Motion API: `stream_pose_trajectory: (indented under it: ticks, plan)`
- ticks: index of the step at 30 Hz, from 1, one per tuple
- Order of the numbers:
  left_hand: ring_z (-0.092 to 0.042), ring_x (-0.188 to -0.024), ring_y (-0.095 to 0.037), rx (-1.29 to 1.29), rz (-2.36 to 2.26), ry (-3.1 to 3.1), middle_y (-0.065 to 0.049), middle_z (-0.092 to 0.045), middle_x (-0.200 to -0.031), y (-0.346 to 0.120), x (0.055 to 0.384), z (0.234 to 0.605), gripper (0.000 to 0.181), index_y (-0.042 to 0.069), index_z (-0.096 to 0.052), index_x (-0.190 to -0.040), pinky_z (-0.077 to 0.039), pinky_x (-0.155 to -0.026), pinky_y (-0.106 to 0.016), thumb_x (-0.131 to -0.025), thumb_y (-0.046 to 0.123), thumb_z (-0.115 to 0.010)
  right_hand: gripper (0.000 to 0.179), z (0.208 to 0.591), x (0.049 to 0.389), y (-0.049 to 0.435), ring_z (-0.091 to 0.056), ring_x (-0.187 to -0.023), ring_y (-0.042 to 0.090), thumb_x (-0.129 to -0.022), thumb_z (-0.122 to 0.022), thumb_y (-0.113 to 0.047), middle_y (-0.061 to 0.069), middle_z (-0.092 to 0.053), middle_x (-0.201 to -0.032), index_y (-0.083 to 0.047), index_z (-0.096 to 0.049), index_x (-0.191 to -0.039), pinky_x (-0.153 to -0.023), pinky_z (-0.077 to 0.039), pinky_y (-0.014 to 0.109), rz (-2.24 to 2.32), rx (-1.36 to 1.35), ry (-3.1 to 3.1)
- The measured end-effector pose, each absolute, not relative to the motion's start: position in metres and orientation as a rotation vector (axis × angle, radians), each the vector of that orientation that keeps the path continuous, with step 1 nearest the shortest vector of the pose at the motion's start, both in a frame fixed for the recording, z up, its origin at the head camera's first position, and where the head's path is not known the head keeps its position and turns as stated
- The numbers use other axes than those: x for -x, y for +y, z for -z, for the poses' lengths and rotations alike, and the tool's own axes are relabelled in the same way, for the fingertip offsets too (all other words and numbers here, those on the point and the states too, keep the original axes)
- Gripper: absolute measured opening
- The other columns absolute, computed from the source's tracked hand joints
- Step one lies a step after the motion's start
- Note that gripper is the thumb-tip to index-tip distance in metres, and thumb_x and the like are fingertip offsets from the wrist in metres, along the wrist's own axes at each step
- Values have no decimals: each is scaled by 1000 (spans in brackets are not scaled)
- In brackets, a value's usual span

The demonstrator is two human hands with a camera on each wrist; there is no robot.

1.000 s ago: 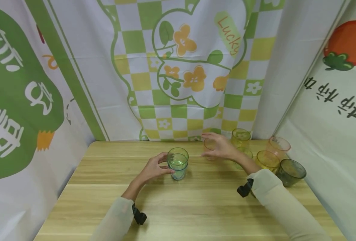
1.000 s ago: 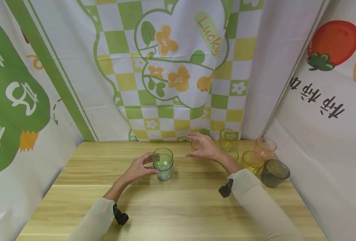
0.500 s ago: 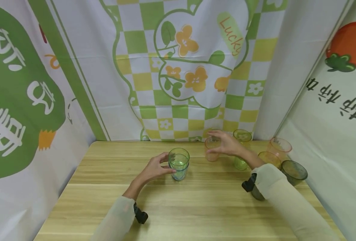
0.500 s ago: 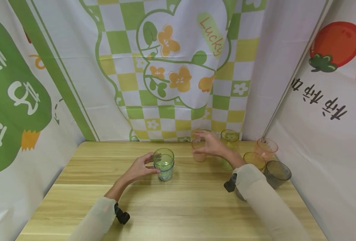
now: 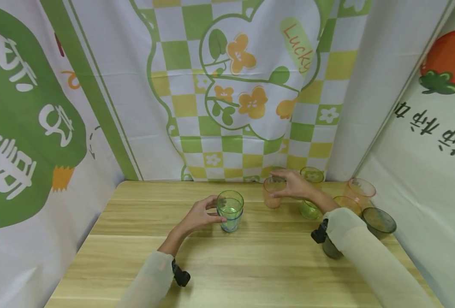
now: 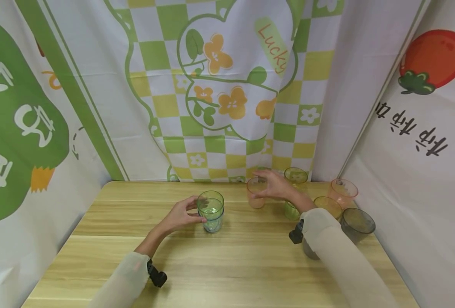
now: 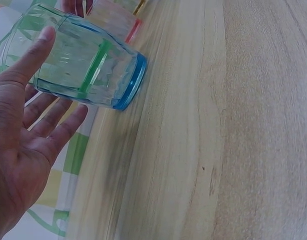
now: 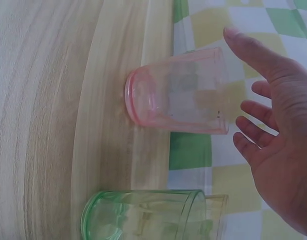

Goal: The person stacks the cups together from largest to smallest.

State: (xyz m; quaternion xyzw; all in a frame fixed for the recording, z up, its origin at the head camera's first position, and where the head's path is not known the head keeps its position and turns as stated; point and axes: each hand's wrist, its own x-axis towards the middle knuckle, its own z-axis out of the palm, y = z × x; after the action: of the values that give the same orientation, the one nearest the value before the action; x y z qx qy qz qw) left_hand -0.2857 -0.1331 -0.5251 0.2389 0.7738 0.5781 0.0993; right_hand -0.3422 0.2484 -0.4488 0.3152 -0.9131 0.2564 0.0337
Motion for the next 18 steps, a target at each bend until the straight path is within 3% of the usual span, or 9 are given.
stream_pose_trajectory:
  ticks: [11,18]
  plan:
    - [-63,-132,-37,-723,-1707,2290,-14,-68,-137,-133,286,526,69,5,-60,-145,-60,-104,-45,-85,16,-92,86,460,351,253,-55,-135,51,-82,-94,-32,31,-59,-145,13,-56,-144,-113,-47,65,-706,-915,-2869]
    - [-61,-133,-40,-732,-1701,2292,-16,-67,-138,-134,287,526,69,3,-58,-146,-60,-104,-45,-86,15,-91,87,463,355,253,-59,-130,50,-81,-94,-34,31,-62,-142,12,-57,-144,-108,-52,64,-676,-909,-2886]
